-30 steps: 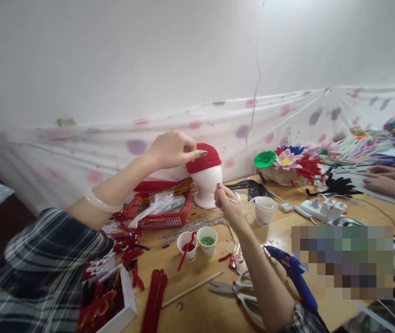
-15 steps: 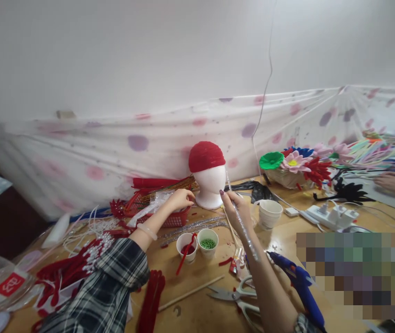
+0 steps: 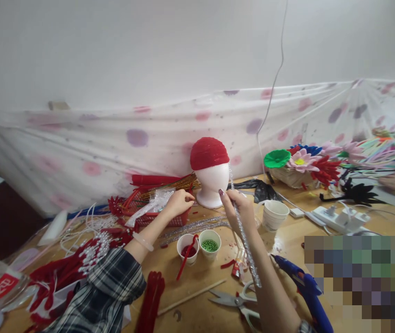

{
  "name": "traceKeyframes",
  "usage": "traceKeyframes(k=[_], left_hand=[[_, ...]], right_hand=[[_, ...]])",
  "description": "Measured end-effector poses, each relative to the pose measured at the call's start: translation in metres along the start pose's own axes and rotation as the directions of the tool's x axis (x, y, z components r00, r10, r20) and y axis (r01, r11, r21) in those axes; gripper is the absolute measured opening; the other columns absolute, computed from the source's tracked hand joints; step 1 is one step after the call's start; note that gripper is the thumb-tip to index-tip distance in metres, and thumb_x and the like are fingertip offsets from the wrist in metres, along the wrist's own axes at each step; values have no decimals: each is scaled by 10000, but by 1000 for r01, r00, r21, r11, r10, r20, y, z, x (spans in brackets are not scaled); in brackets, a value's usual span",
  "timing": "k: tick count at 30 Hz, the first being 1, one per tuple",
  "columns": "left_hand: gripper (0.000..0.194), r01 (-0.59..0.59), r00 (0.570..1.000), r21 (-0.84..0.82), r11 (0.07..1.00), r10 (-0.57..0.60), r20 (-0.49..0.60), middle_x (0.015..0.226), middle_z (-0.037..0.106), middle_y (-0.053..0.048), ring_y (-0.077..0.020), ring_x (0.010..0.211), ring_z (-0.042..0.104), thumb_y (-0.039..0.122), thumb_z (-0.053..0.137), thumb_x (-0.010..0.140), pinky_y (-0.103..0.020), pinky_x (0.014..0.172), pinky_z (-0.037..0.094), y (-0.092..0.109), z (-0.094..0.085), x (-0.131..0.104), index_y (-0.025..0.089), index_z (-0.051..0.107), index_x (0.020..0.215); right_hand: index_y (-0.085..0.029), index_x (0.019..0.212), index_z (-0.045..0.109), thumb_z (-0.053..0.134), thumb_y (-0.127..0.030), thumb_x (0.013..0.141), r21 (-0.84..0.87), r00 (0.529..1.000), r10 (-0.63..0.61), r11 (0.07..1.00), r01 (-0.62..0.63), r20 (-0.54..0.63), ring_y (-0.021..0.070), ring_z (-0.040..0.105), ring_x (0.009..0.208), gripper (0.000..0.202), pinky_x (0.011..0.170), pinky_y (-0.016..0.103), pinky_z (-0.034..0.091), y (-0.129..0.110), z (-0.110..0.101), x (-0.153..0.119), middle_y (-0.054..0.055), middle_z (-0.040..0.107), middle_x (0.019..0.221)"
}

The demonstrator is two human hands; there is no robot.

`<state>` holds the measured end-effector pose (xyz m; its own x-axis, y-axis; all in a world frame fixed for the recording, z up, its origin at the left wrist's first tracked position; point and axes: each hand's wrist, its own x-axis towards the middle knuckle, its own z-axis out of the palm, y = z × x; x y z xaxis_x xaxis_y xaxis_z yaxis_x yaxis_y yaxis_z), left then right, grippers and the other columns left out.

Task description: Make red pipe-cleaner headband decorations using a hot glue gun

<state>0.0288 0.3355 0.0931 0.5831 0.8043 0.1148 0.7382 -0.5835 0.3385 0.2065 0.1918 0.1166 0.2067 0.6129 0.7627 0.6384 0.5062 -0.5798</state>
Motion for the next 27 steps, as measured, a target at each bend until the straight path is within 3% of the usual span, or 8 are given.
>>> traceKeyframes(k=[9,21,27], left_hand=[[334,-74,993,-83,994,81,89,1212,640,-92,-218,1024,651,370,612,950,-430,873,570,-7,6,10,166,609,1214],[321,-63,998,-60,996,64,21,1212,642,-92,-220,1036,649,369,604,954,-438,893,562,-15,-10,1,169,614,1205],[319,-80,987,-44,996,85,137,1209,644,-90,-219,1032,651,366,608,952,-434,888,565,-5,-20,7,167,617,1201]], right_hand=[[-230,589,315,477,-347,960,-58,997,-56,997,54,-44,129,355,546,421,559,286,286,2,0,8,-47,353,553],[-229,577,300,482,-310,935,-156,997,-72,986,66,-38,125,356,539,410,551,278,272,4,-8,13,-46,340,536],[-228,585,316,471,-323,940,-187,999,-51,981,49,-5,123,360,529,399,546,275,271,4,-12,14,-45,352,540]])
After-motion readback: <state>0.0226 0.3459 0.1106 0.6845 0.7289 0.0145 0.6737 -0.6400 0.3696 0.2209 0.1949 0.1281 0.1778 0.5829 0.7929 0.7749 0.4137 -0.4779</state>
